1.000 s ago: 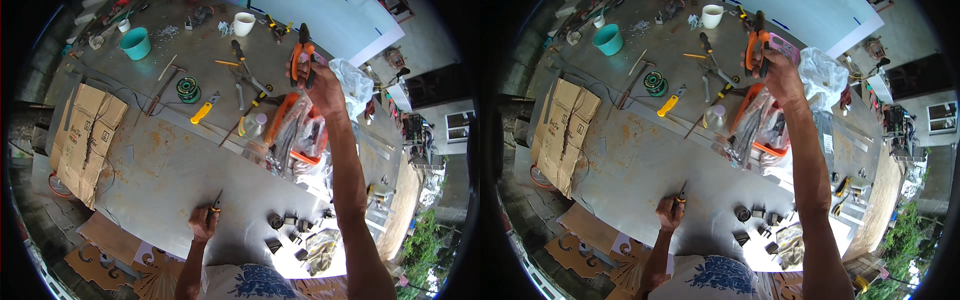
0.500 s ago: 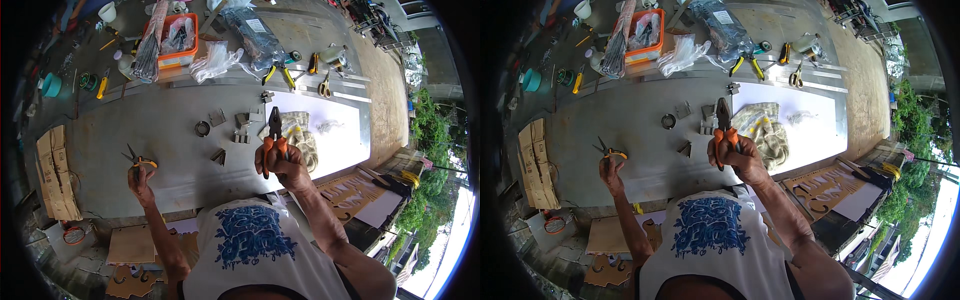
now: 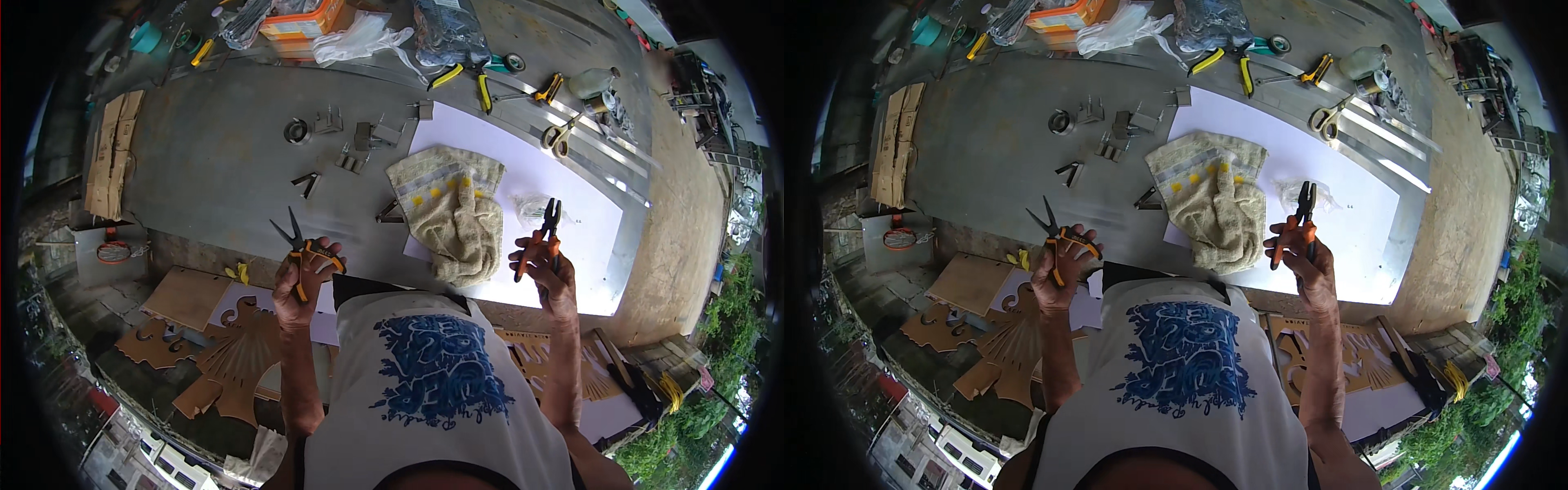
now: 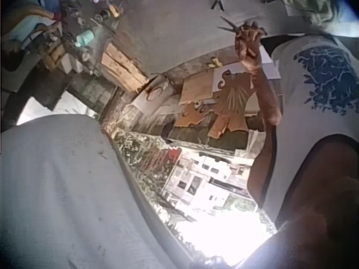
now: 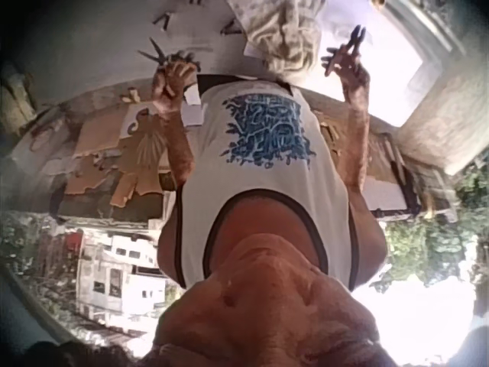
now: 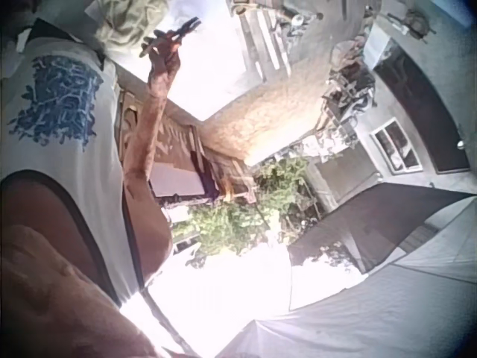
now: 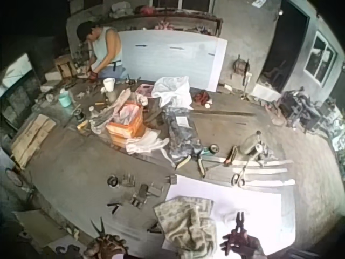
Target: Assembling small metal brackets using pliers and a screwdriver on a workbench.
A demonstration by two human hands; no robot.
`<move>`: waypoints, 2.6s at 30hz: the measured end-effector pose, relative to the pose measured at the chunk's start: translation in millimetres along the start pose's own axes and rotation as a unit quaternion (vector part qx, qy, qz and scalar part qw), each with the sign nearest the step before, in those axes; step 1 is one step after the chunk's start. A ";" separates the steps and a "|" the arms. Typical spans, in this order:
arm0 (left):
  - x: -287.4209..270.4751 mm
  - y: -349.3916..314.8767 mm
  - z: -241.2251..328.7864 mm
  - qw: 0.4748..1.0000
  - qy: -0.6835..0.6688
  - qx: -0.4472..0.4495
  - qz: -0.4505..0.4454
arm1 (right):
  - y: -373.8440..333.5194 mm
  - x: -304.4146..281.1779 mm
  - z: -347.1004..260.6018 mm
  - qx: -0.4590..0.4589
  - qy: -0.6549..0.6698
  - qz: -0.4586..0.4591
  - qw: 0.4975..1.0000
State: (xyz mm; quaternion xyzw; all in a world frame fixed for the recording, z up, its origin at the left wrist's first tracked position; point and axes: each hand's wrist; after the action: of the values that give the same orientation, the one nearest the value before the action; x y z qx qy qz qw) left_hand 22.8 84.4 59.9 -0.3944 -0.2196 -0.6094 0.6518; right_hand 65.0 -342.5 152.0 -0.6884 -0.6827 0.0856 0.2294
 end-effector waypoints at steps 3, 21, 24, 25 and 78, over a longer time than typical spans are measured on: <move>24.9 -21.4 -44.9 0.997 -0.045 -0.057 0.009 | 4.4 -15.5 12.9 0.056 -0.005 -0.047 0.997; 52.7 8.9 -172.6 0.982 -0.148 -0.116 0.032 | 91.5 19.2 -4.8 0.062 -0.395 -0.253 0.881; 49.3 11.2 -176.6 0.980 -0.157 -0.112 0.058 | 95.5 30.4 -11.5 0.066 -0.401 -0.249 0.879; 48.0 12.0 -178.1 0.978 -0.163 -0.114 0.065 | 96.8 32.6 -13.0 0.068 -0.406 -0.251 0.876; 44.0 23.7 -182.4 0.970 -0.175 -0.109 0.124 | 137.5 152.5 -13.1 -0.425 -0.835 -0.347 0.042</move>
State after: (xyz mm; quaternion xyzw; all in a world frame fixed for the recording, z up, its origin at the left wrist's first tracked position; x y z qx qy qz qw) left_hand 17.3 -86.9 -20.2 -0.5883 -0.2117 -0.4652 0.6267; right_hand 202.6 -190.6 133.8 0.1821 -0.4956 0.2084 -0.8233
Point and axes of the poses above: each hand's wrist, its own y-axis towards the middle knuckle, its own x-axis out of the palm, z = x × y, and after that the axes turned 1 degree about -x, right-handed
